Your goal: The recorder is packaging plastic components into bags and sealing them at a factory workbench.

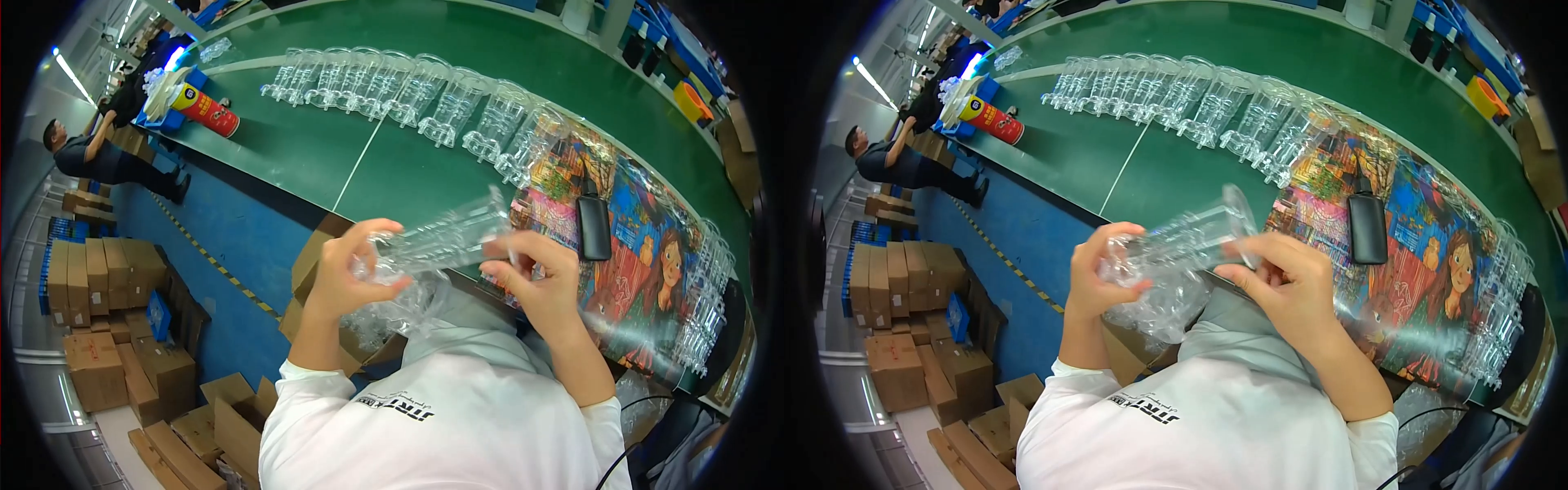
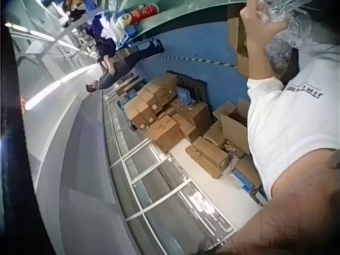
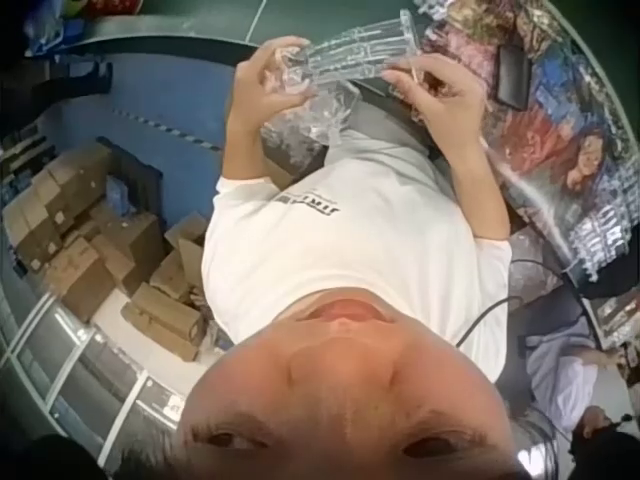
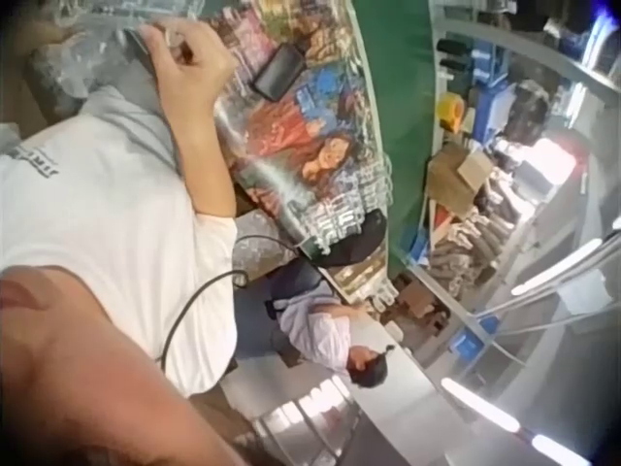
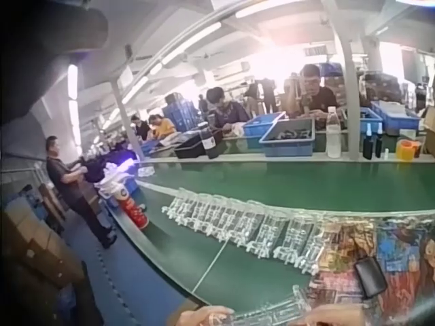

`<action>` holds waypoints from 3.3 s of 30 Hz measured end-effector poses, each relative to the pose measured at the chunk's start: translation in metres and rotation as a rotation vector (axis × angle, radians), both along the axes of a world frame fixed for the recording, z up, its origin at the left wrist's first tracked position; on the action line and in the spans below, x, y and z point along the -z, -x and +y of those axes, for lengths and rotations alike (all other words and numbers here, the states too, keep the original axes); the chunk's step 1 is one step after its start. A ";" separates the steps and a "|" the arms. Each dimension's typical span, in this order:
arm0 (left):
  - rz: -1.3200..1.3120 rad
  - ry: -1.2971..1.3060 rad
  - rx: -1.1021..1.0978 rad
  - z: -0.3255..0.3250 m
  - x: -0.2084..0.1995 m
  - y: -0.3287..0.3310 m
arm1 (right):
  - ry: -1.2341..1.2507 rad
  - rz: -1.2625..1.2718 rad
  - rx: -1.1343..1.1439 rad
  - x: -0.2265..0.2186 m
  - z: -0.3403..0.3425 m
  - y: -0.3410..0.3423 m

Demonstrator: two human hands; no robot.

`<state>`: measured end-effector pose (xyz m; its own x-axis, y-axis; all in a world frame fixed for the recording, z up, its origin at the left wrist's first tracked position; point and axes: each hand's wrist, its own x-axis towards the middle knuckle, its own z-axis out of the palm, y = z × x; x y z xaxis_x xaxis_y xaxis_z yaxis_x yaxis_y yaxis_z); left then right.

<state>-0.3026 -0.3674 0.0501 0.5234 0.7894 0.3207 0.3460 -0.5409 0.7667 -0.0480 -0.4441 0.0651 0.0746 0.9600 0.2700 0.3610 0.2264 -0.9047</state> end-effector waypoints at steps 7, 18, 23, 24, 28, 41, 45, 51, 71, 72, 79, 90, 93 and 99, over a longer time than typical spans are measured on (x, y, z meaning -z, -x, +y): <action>-0.194 -0.002 -0.764 0.099 0.004 0.111 | -0.065 0.130 0.059 -0.003 -0.005 -0.007; 0.102 0.063 -0.947 0.262 0.046 0.218 | -0.072 0.052 0.045 0.005 -0.015 -0.013; 0.261 0.201 -0.953 0.266 0.045 0.229 | -0.099 0.076 0.075 0.009 -0.020 -0.017; 0.263 0.230 -0.929 0.265 0.044 0.233 | -0.096 0.077 0.073 0.009 -0.020 -0.017; 0.298 0.319 -0.904 0.251 0.046 0.252 | -0.070 0.102 0.059 0.009 -0.021 -0.018; 0.499 0.103 -0.932 0.038 0.255 0.251 | 0.060 0.091 0.007 0.034 -0.026 -0.016; 0.425 0.241 -0.668 -0.011 0.440 0.237 | 0.072 -0.016 -0.037 0.046 -0.021 -0.008; 0.450 0.771 -0.552 0.017 0.511 0.172 | 0.081 -0.141 -0.086 0.053 -0.015 -0.006; -0.018 0.309 -1.029 0.135 0.473 0.101 | 0.116 -0.067 -0.003 0.055 -0.020 -0.007; -0.043 0.382 -1.047 0.136 0.457 0.102 | 0.109 -0.064 -0.002 0.056 -0.019 -0.008; -0.515 0.658 -0.819 0.055 0.362 0.161 | 0.186 -0.096 -0.071 0.051 -0.020 -0.008; -0.530 0.822 -0.225 -0.027 0.107 0.094 | -0.188 -0.191 -0.398 0.038 0.002 0.042; -0.384 0.791 -0.036 -0.034 0.062 0.049 | -0.271 -0.301 -0.381 0.030 -0.004 0.057; -0.288 0.678 0.036 -0.054 0.026 0.008 | -0.207 -0.580 -0.150 0.031 -0.019 0.046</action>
<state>-0.3109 -0.4210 0.0245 0.5218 0.8468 -0.1031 0.0715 0.0770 0.9945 -0.0937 -0.4635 0.0340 -0.2708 0.8722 0.4075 0.7303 0.4619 -0.5033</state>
